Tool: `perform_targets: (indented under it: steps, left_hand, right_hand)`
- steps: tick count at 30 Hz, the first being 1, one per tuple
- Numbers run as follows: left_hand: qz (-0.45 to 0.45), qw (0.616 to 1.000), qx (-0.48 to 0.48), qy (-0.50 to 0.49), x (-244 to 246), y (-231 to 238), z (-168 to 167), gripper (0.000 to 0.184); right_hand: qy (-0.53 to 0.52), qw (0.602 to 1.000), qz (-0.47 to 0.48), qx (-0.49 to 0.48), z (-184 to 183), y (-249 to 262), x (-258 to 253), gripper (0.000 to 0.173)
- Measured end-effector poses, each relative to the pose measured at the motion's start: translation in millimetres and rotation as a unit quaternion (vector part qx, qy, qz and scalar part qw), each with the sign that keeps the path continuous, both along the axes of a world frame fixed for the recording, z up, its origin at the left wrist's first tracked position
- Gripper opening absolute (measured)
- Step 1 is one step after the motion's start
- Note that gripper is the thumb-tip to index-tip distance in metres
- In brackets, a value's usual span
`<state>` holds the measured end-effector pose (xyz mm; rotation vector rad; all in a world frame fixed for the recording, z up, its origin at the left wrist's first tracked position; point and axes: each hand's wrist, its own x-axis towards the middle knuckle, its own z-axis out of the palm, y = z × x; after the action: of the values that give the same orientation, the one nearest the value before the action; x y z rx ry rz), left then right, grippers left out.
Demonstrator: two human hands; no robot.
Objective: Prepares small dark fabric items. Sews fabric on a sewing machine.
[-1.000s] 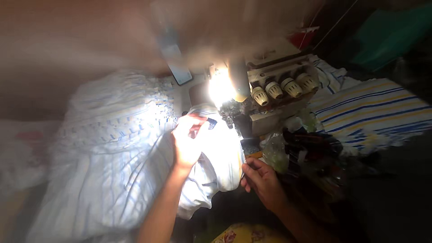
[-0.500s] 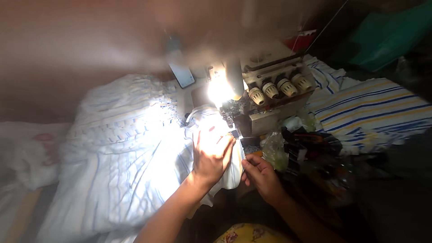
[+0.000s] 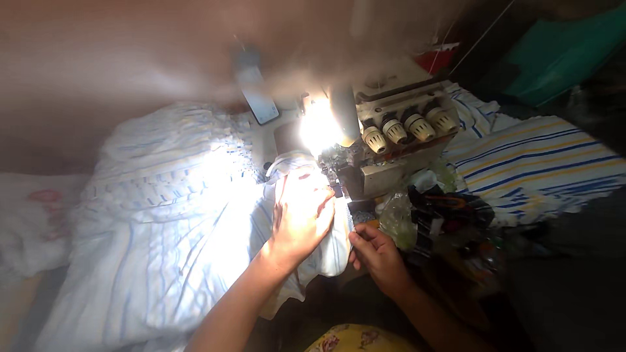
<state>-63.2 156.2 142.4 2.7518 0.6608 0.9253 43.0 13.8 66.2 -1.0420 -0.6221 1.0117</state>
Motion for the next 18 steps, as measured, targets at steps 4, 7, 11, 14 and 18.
perform_targets:
  steps: [4,7,11,14,18]
  left_hand:
    - [0.003,1.0,0.01,0.015,1.5,0.6,5.7,0.022]
    - [-0.003,0.998,0.049,0.032,1.6,0.1,4.3,0.024]
    - [0.006,0.997,0.078,0.024,3.7,-2.7,1.5,0.024]
    - [0.007,0.997,0.078,0.012,4.5,-3.2,0.7,0.024]
    - [0.004,0.997,0.07,0.015,4.7,-2.5,0.6,0.022]
  right_hand:
    - [0.003,1.0,-0.001,0.0,0.7,0.7,-0.2,0.014]
    - [-0.011,1.0,-0.007,0.003,-0.7,1.0,-1.0,0.013]
    - [-0.009,1.0,-0.009,0.004,-0.8,1.7,-0.6,0.014]
    - [-0.006,1.0,-0.009,-0.002,0.4,2.3,-0.3,0.014]
    - [-0.004,1.0,-0.008,0.005,0.0,2.2,-0.4,0.015]
